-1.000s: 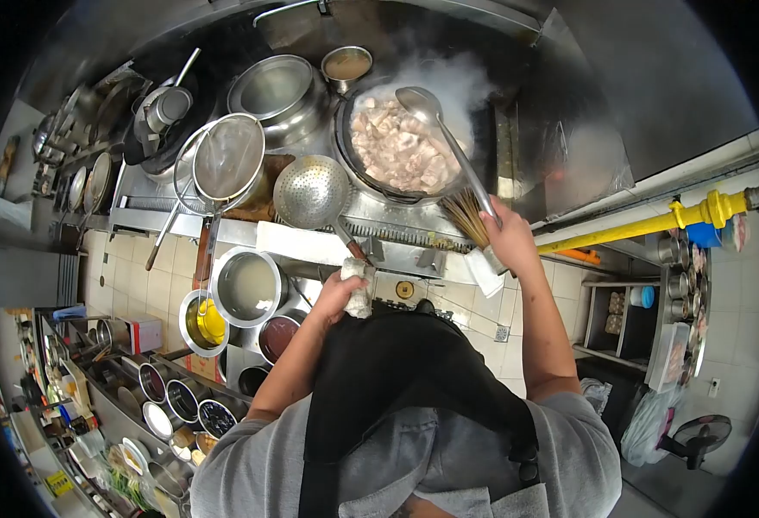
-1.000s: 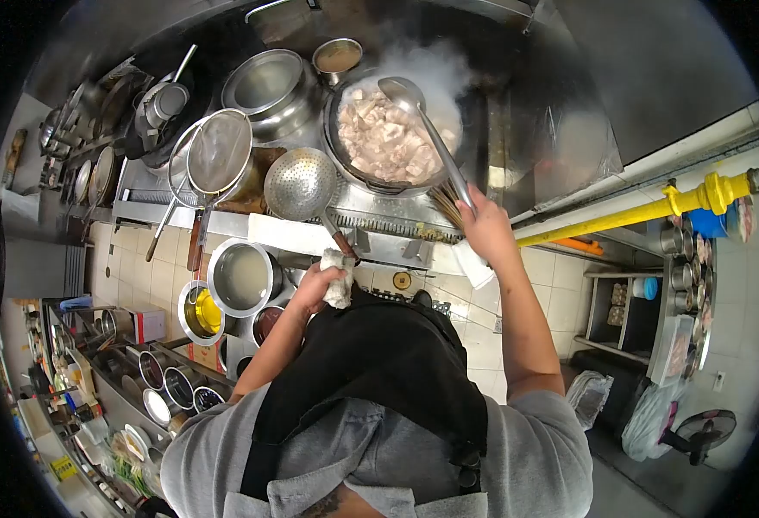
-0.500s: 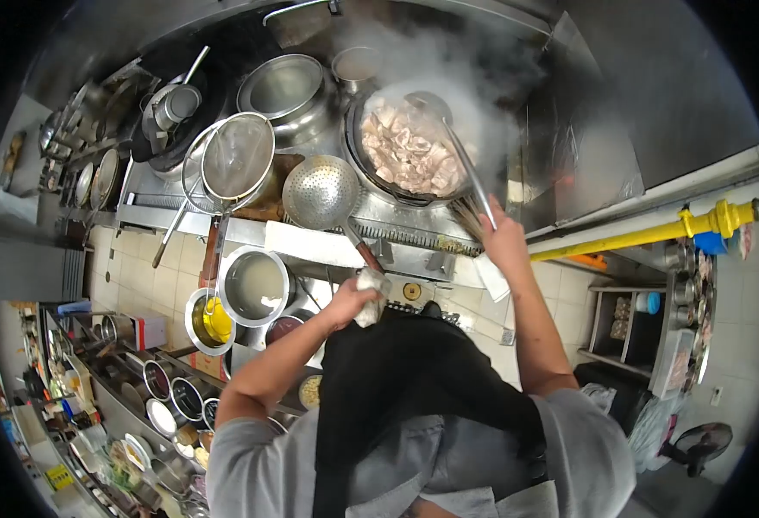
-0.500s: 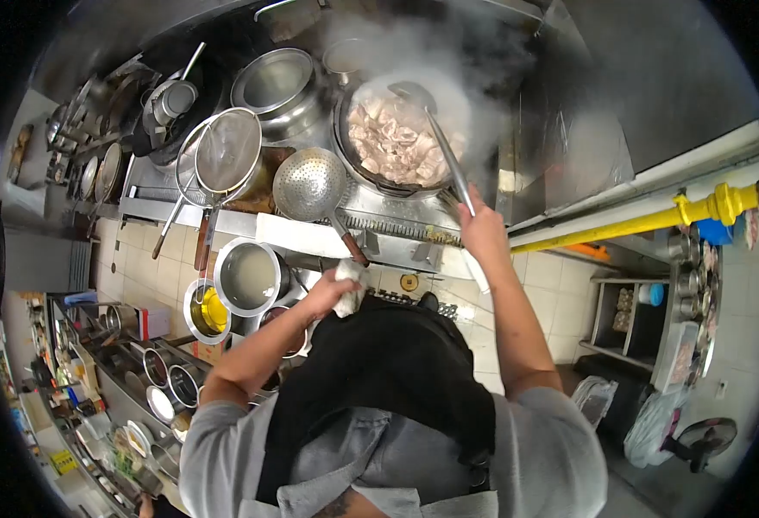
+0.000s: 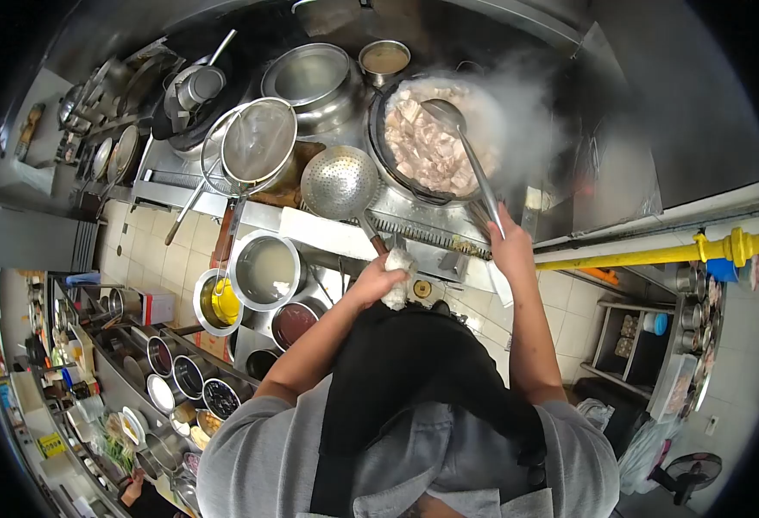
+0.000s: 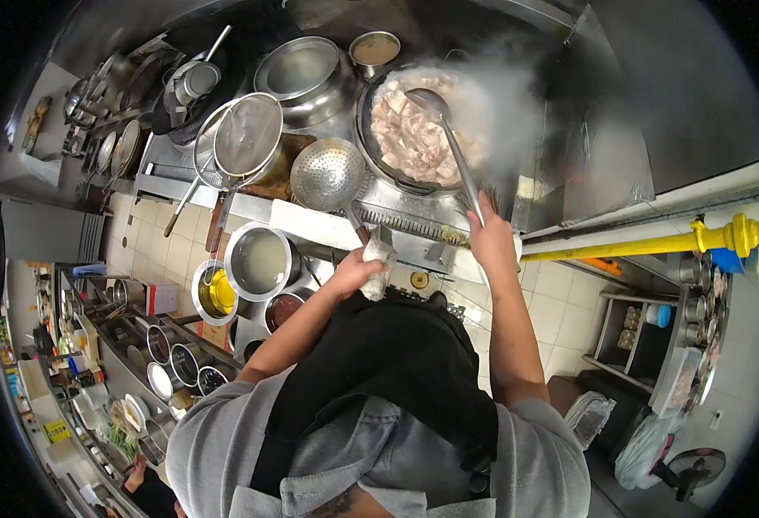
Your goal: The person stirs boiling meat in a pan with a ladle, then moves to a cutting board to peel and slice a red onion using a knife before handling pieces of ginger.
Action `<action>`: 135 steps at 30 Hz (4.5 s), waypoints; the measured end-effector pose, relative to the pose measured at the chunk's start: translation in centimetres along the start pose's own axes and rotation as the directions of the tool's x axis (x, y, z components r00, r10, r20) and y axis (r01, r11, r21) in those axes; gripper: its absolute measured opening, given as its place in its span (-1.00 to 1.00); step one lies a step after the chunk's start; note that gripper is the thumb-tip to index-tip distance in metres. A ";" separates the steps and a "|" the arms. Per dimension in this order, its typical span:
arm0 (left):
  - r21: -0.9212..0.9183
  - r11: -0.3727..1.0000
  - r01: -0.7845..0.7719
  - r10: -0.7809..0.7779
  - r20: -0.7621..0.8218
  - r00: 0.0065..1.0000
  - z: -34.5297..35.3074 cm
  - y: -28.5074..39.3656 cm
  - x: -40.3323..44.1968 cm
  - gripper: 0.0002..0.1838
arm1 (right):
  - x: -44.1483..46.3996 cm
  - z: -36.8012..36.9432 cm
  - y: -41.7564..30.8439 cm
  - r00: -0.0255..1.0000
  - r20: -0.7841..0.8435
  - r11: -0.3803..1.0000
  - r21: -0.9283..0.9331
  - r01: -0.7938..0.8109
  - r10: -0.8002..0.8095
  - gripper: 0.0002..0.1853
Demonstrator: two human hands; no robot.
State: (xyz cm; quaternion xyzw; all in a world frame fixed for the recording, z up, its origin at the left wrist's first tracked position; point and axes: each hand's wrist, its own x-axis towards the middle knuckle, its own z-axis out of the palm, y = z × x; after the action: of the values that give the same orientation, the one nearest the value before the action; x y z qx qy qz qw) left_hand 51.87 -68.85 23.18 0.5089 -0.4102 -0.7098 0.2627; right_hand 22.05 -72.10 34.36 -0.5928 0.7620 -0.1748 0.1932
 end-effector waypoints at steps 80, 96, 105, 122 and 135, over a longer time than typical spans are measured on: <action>0.131 0.988 -0.085 0.152 -0.681 0.716 6.2 1.5 21.5 -0.44 | -8.7 -15.7 -0.7 0.987 0.089 0.855 -0.513 -0.067 0.131 -0.47; -0.162 0.978 -0.130 0.045 -0.444 0.895 0.6 -0.6 12.5 -0.41 | -7.1 -3.5 3.5 0.994 -0.057 0.996 0.003 -0.094 0.094 -0.50; -0.421 0.907 -0.016 -0.073 -0.193 0.978 -4.0 -0.4 1.3 -0.61 | 6.4 3.4 6.1 0.966 -0.204 0.986 -0.020 -0.168 0.161 -0.52; -0.454 0.890 -0.050 -0.025 -0.158 0.987 -3.0 0.0 -2.3 -0.63 | 2.1 -1.2 -1.8 0.822 0.488 0.275 0.781 -0.561 0.293 -0.59; -0.418 0.908 -0.019 -0.010 -0.068 0.998 -4.3 -0.5 -4.8 -0.62 | 1.2 2.1 -3.5 0.996 0.064 0.946 -0.323 -0.037 0.060 -0.42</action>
State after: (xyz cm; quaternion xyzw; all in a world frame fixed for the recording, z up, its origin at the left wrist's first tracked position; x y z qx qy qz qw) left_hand 57.58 -66.13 24.57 0.4639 -0.2405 -0.7628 0.3810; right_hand 25.80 -74.21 34.19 -0.6033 0.7872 -0.0219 0.1259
